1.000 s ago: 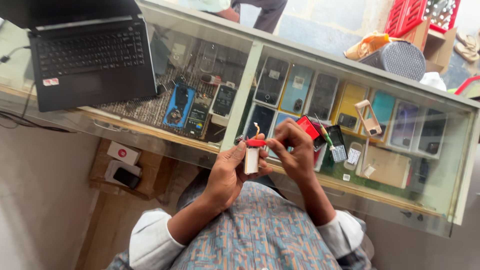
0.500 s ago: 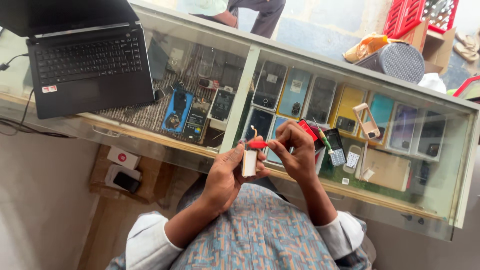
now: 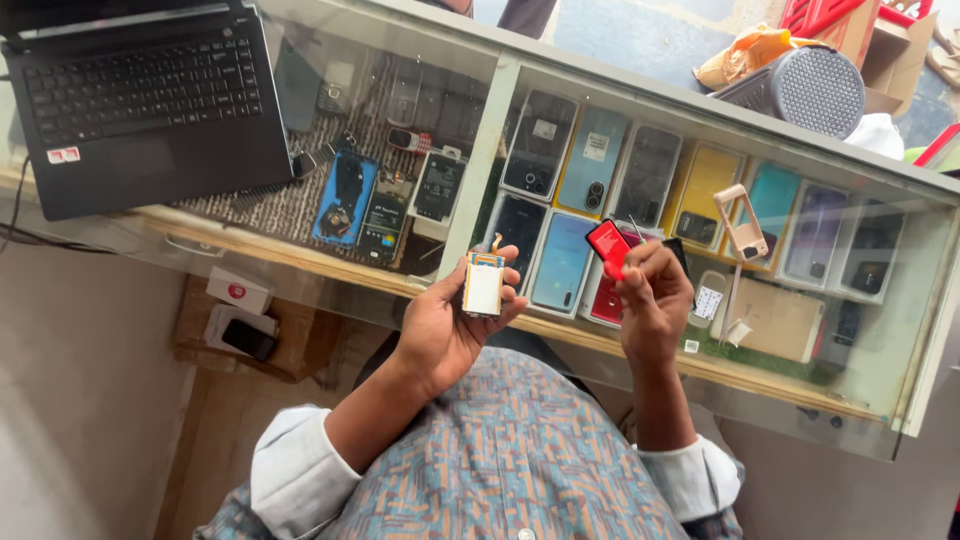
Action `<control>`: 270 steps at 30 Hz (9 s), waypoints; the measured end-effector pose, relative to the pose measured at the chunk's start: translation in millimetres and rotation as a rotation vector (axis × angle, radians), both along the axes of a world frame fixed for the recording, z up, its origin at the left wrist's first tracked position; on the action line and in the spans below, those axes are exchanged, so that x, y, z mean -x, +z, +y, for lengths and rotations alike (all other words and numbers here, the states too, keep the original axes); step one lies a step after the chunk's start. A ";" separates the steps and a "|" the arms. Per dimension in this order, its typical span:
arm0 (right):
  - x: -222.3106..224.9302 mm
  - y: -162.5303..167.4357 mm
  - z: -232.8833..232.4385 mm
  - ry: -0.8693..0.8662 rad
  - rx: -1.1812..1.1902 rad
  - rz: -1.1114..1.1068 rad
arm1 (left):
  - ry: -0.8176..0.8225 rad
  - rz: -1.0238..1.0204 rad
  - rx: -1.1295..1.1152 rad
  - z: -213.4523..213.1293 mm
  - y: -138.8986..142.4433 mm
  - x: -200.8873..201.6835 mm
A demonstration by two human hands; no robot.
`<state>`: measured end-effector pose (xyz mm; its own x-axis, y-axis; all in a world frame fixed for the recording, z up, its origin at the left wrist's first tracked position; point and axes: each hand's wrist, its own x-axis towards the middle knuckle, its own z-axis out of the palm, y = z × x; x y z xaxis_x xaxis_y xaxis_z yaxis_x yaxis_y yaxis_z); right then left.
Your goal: The person disassembles a small mobile phone, removes the back cover and battery, and uses a red plastic tool to pry and separate internal components. The person then reassembles the phone by placing the battery and back cover back into position.
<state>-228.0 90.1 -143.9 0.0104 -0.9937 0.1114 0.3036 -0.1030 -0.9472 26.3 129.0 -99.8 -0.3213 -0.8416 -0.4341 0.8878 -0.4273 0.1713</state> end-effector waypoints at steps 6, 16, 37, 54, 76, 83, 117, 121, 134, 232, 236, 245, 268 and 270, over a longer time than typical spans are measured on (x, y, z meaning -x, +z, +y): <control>4.6 -26.6 11.8 -0.023 -0.089 -0.071 | 0.078 -0.012 -0.134 -23.8 -38.7 -7.1; 24.2 -47.4 14.2 -0.105 -0.143 -0.003 | 0.158 -0.013 -0.235 -81.6 -89.6 -9.3; 5.0 -55.0 12.1 -0.264 -0.287 0.162 | -0.003 -0.047 -0.086 -68.9 -18.4 -0.1; -27.0 38.4 57.5 -0.046 -0.061 0.425 | -0.039 -0.191 0.339 -1.0 44.7 8.9; -20.5 73.9 80.8 0.080 -0.168 0.087 | -0.016 -0.144 0.381 50.8 77.5 9.7; -19.6 94.3 73.9 0.046 -0.002 0.067 | -0.059 -0.227 0.446 48.3 71.7 6.9; -42.5 123.6 71.0 0.071 0.060 0.219 | -0.007 -0.594 0.650 41.1 64.9 19.3; -44.9 127.0 69.6 0.092 0.073 0.292 | 0.009 -0.596 0.650 40.8 63.3 19.9; -49.1 122.4 66.6 0.019 0.136 0.318 | 0.003 -0.565 0.630 37.6 62.6 22.3; -0.4 146.3 69.3 0.191 0.401 0.719 | -0.391 -0.281 0.120 25.1 49.9 25.7; -3.4 138.5 68.9 0.088 0.331 0.583 | -0.396 -0.272 0.083 24.4 50.7 25.4; 1.1 110.0 50.6 0.134 -0.072 0.295 | -0.479 -0.274 0.045 25.6 51.5 29.8; 74.6 59.6 54.8 0.112 -0.328 0.126 | -0.532 -0.139 0.105 24.8 44.3 73.9; 92.3 56.4 66.0 0.067 -0.344 0.191 | -0.508 -0.134 0.097 26.8 45.1 85.6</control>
<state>-320.3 156.0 -87.5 0.0649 -0.9690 -0.2383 0.1142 0.2444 -0.9629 -59.3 155.8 -54.7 -0.6459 -0.6325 -0.4275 0.5408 -0.7743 0.3286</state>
